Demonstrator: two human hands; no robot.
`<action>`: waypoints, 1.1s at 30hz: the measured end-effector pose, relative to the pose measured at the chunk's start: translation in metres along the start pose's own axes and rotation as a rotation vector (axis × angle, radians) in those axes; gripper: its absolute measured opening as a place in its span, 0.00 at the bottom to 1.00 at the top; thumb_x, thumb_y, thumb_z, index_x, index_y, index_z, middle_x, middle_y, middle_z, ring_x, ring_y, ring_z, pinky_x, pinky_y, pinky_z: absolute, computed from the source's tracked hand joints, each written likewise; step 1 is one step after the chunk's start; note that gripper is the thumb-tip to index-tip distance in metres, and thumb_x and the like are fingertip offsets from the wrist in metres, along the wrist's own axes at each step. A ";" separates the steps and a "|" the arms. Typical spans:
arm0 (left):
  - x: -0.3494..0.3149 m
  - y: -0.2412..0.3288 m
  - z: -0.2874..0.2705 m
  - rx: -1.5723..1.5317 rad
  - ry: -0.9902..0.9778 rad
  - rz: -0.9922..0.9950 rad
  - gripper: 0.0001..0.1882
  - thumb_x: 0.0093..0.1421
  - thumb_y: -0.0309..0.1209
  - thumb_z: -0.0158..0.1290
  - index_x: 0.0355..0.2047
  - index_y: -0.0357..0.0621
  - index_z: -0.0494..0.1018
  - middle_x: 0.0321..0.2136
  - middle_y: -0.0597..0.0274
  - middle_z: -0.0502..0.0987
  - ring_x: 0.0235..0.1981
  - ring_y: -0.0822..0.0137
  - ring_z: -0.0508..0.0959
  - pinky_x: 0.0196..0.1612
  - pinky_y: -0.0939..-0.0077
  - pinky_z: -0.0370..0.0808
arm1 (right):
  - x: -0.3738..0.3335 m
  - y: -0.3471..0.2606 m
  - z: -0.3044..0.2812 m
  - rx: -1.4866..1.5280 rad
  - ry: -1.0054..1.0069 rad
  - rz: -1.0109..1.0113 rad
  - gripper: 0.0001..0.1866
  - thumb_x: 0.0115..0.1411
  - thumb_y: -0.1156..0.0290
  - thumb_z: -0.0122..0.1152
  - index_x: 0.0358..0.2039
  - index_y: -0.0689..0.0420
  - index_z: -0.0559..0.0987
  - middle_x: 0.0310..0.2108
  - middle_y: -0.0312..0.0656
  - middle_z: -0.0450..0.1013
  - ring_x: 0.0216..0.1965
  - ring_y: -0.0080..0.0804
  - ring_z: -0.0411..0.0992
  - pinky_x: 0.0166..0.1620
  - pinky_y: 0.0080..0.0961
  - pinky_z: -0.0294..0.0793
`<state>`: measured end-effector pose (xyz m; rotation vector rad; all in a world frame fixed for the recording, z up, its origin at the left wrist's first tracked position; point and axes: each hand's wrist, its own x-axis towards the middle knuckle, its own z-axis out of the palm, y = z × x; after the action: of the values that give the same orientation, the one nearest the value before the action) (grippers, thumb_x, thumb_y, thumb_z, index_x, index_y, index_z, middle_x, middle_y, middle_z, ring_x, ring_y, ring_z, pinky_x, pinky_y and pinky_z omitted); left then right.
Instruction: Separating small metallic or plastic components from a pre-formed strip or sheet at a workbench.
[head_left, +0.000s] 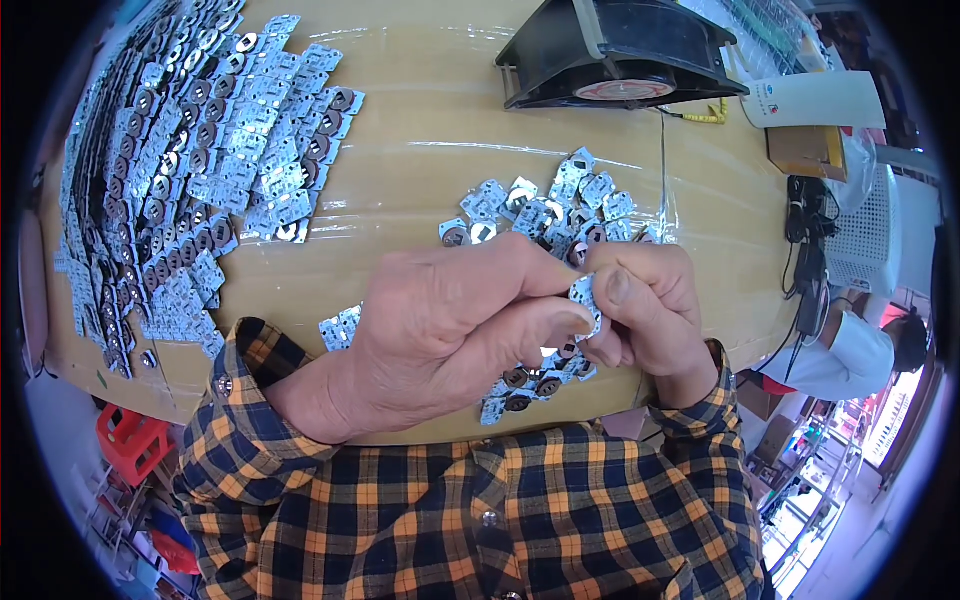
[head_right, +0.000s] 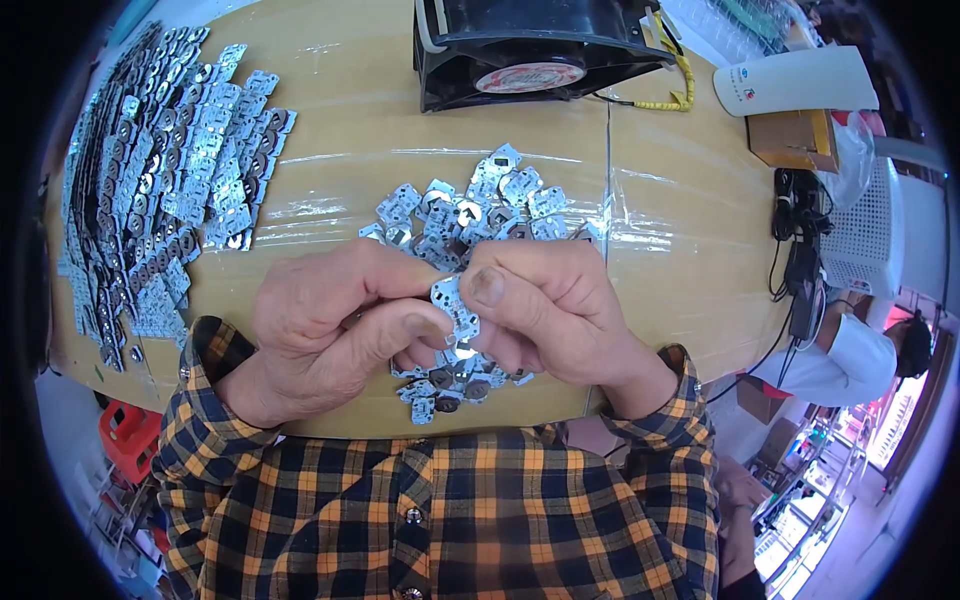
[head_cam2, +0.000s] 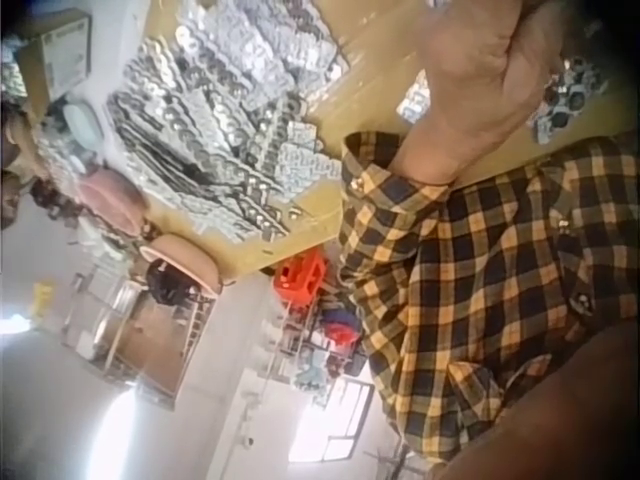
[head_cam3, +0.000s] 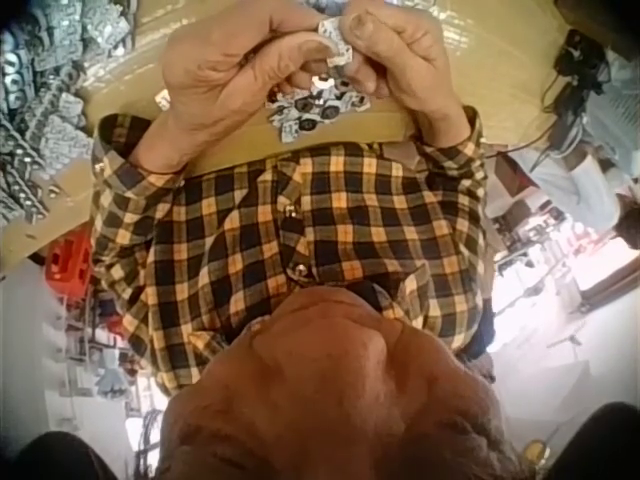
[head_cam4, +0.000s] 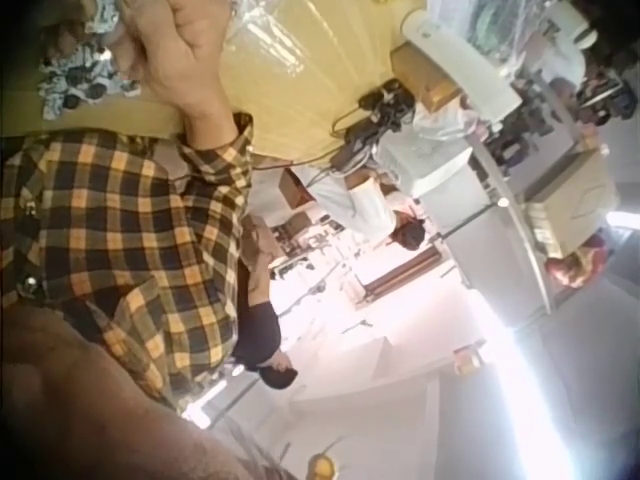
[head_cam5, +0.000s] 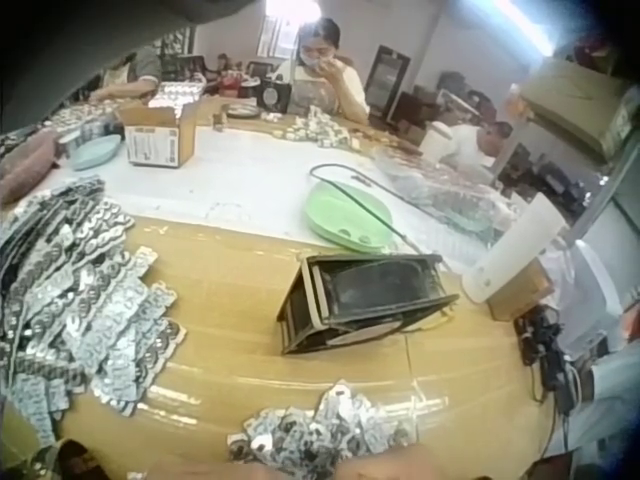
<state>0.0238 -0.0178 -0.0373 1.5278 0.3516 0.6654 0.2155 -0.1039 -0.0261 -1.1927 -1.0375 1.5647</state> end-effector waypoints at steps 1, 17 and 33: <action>0.000 -0.001 0.000 0.001 0.001 -0.007 0.07 0.62 0.26 0.54 0.36 0.33 0.74 0.25 0.60 0.78 0.23 0.77 0.78 0.24 0.86 0.75 | 0.000 0.000 0.000 0.089 0.001 0.045 0.18 0.70 0.64 0.45 0.25 0.61 0.72 0.13 0.34 0.67 0.11 0.14 0.61 0.14 0.14 0.56; 0.004 -0.007 0.004 -0.123 0.157 -0.079 0.09 0.63 0.22 0.51 0.43 0.30 0.73 0.31 0.60 0.78 0.29 0.77 0.78 0.29 0.88 0.73 | 0.005 0.000 0.000 0.325 0.158 0.126 0.20 0.70 0.64 0.45 0.22 0.60 0.71 0.10 0.34 0.64 0.08 0.16 0.58 0.11 0.14 0.55; 0.005 -0.007 0.005 0.033 0.156 -0.090 0.08 0.62 0.19 0.51 0.42 0.31 0.74 0.32 0.60 0.79 0.29 0.78 0.78 0.30 0.87 0.75 | 0.006 0.004 0.005 0.279 0.162 0.099 0.20 0.69 0.64 0.46 0.22 0.61 0.71 0.10 0.33 0.63 0.07 0.16 0.57 0.11 0.14 0.54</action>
<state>0.0319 -0.0186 -0.0427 1.4862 0.5482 0.7124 0.2092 -0.0997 -0.0304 -1.1671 -0.6405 1.5992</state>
